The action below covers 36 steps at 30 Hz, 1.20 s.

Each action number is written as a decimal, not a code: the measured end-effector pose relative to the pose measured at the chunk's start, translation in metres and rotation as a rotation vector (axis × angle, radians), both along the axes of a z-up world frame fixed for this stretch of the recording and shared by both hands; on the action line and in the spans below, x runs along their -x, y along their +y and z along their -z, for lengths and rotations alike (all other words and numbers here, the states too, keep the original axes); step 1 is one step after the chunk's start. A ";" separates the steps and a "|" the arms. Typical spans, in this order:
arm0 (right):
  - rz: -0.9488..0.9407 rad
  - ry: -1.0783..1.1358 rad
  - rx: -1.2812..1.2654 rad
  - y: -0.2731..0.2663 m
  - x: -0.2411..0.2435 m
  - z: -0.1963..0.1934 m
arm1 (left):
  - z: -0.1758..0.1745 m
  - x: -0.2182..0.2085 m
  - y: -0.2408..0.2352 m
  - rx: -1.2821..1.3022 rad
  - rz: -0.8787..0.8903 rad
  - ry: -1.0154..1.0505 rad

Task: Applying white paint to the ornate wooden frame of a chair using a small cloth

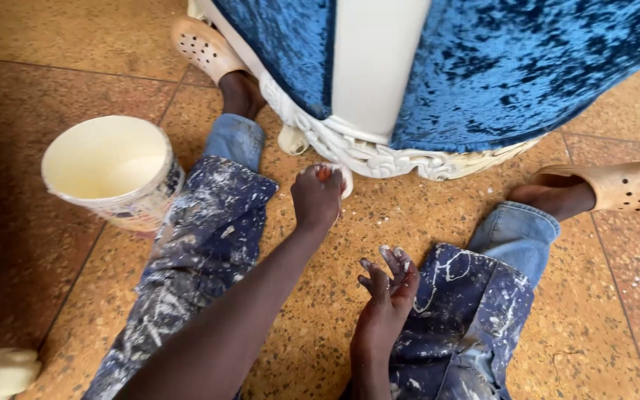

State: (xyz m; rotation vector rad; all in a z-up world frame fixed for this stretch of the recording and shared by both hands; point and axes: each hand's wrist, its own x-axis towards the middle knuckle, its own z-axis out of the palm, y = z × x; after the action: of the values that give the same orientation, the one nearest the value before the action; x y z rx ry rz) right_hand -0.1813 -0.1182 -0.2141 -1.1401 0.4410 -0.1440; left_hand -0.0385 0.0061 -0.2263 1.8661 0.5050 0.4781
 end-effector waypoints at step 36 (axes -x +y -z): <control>-0.714 -0.125 0.380 0.295 -0.004 -0.005 | -0.005 0.029 0.391 -0.860 0.322 0.463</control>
State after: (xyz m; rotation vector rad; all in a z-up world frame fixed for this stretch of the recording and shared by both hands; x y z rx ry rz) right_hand -0.1771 0.1769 -0.2094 -1.5876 -0.1296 0.3372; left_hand -0.0676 0.3973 -0.2209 2.8572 0.2950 0.0144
